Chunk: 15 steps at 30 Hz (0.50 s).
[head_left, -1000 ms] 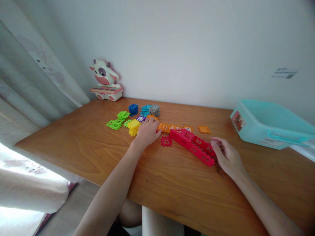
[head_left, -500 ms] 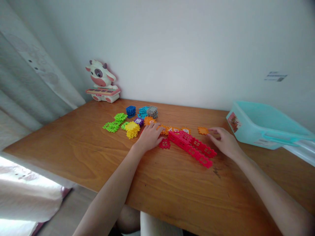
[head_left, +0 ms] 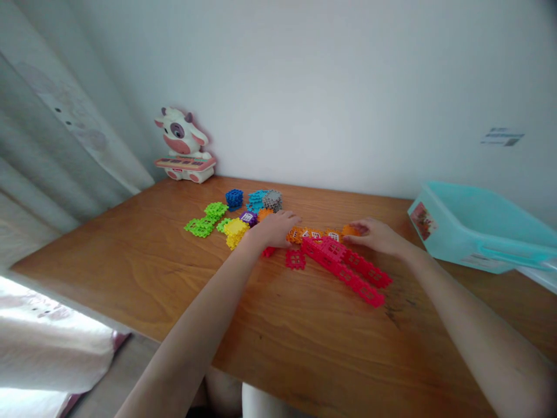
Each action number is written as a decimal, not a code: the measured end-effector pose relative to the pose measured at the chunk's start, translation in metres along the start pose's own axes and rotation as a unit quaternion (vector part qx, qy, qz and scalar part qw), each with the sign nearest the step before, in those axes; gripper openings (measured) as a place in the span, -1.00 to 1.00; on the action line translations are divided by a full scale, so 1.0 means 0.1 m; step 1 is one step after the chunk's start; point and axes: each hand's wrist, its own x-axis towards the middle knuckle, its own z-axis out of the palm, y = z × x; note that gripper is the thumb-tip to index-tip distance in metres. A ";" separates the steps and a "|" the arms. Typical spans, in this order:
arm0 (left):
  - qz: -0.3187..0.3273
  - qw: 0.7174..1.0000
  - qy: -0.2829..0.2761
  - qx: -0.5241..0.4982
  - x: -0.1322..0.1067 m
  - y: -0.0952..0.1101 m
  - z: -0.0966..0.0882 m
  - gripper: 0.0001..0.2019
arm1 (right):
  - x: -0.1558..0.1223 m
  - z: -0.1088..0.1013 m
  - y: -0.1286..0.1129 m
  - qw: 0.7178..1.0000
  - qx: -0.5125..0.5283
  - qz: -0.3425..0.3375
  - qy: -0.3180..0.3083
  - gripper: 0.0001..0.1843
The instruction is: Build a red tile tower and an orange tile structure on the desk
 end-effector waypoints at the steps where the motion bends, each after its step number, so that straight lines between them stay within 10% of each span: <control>1: 0.000 1.000 -0.029 0.012 0.06 -0.01 -0.05 -0.27 | 0.03 0.00 -0.07 1.000 -0.007 -0.023 -0.012 -0.47; 7: 0.020 0.990 -0.132 0.034 0.35 0.05 -0.19 -0.35 | 0.23 0.01 -0.31 0.994 0.005 -0.092 -0.061 -0.61; 15: -0.017 0.993 -0.105 0.045 0.43 0.07 -0.10 -0.58 | 0.40 0.13 -0.42 0.998 0.036 -0.034 -0.050 -0.72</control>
